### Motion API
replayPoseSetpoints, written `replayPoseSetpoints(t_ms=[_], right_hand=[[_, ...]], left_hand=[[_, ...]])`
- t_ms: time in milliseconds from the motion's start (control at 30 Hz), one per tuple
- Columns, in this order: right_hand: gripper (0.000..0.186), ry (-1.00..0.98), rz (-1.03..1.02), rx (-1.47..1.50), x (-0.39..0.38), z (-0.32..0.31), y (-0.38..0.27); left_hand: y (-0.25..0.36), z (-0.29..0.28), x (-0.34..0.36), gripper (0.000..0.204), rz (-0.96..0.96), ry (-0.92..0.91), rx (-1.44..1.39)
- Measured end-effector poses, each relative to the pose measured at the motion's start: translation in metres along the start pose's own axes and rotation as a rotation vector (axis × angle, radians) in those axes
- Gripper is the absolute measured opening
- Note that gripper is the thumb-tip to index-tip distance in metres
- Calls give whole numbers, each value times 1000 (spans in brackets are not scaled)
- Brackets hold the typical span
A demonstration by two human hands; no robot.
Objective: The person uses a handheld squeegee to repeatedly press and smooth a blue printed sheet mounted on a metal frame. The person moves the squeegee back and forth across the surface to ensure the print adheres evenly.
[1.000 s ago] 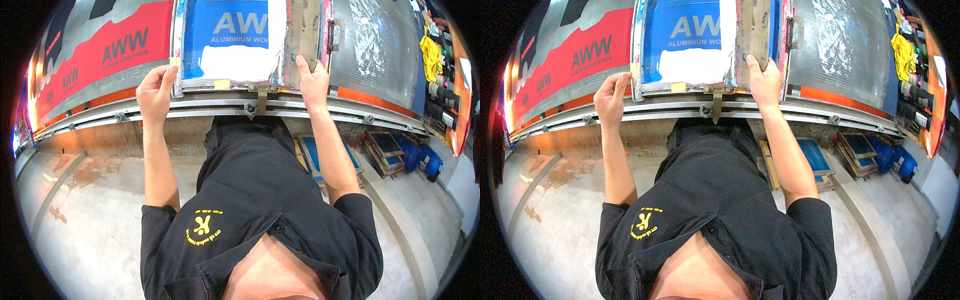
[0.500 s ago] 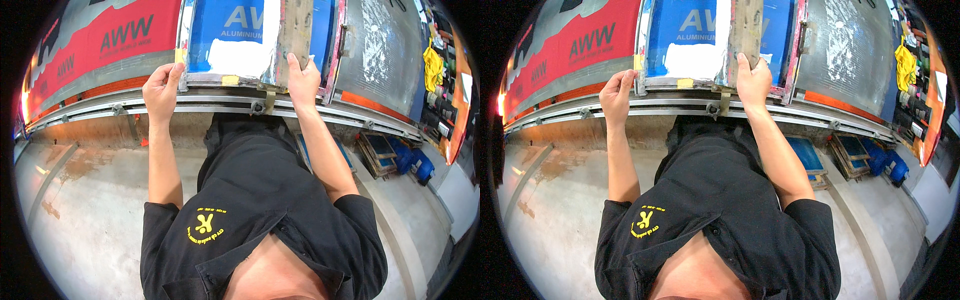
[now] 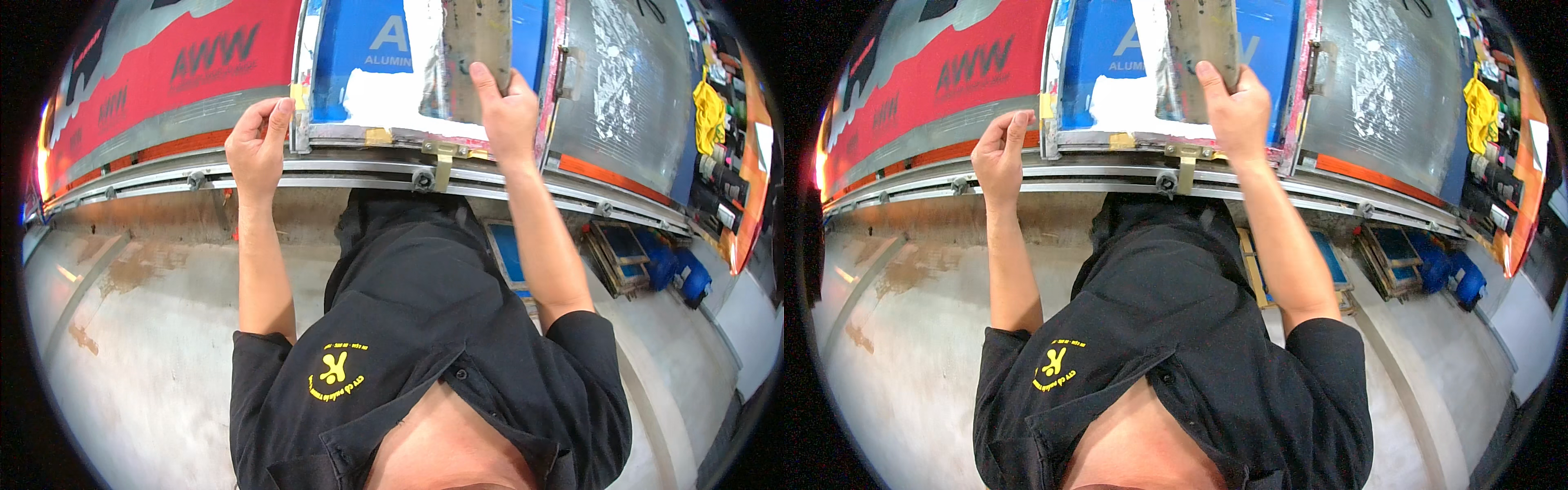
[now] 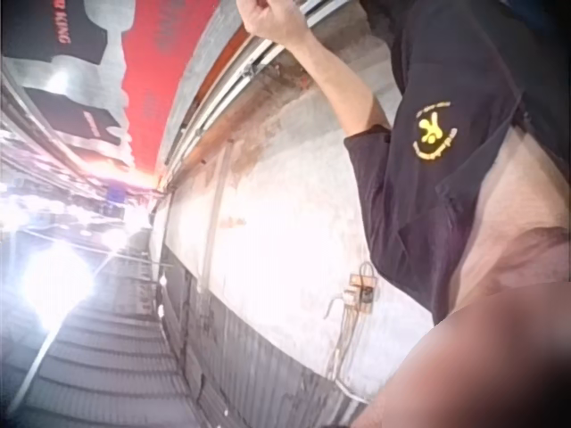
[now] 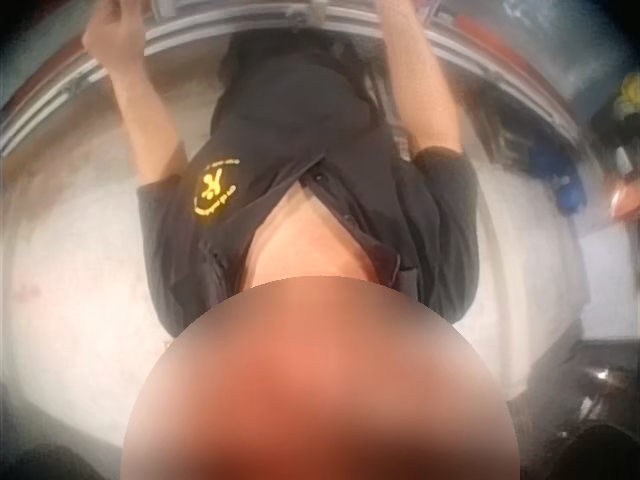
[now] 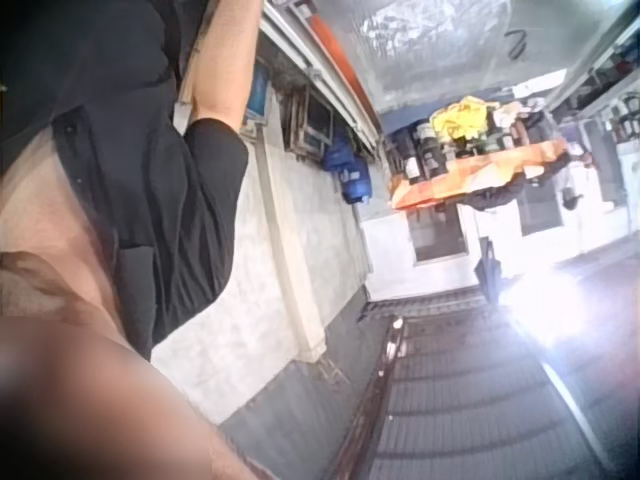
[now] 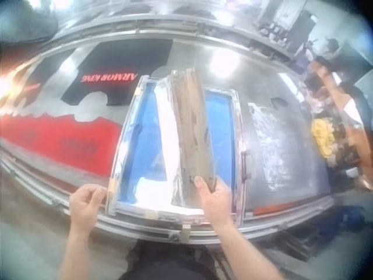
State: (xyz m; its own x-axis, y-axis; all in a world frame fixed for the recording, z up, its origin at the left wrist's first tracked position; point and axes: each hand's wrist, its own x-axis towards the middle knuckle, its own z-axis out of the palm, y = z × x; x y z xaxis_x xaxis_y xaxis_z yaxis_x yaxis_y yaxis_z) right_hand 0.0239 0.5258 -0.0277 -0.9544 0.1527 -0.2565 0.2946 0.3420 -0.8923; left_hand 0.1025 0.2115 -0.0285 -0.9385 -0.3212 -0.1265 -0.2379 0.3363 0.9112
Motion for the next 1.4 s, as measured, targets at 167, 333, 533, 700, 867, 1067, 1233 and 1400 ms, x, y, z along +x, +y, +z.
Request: replayPoseSetpoints(t_ms=[167,333,533,700,867,1067,1233,1400], right_hand=[[48,-95,-216,-462,35,-84,6],[42,-331,-422,-676,44,-117,19],[46,-496,-536,-791,59,-103,14],[47,-465,-444,-928,66,-87,38],[53,-492,-410,-965,59,-87,51],[66,-663,-254,-927,78,-81,61],[73,-861,78,-737,110,-78,77],[56,-618,-1,-537,125,-105,48]], left_hand=[[51,23,40,39,640,103,280],[112,56,65,66,978,-45,607],[65,87,98,61,541,-620,1018],[20,105,94,62,556,-634,966],[13,112,94,84,477,-742,1056],[-18,119,99,100,392,-782,1021],[9,128,123,98,185,-1042,966],[38,111,141,92,222,-1005,879]])
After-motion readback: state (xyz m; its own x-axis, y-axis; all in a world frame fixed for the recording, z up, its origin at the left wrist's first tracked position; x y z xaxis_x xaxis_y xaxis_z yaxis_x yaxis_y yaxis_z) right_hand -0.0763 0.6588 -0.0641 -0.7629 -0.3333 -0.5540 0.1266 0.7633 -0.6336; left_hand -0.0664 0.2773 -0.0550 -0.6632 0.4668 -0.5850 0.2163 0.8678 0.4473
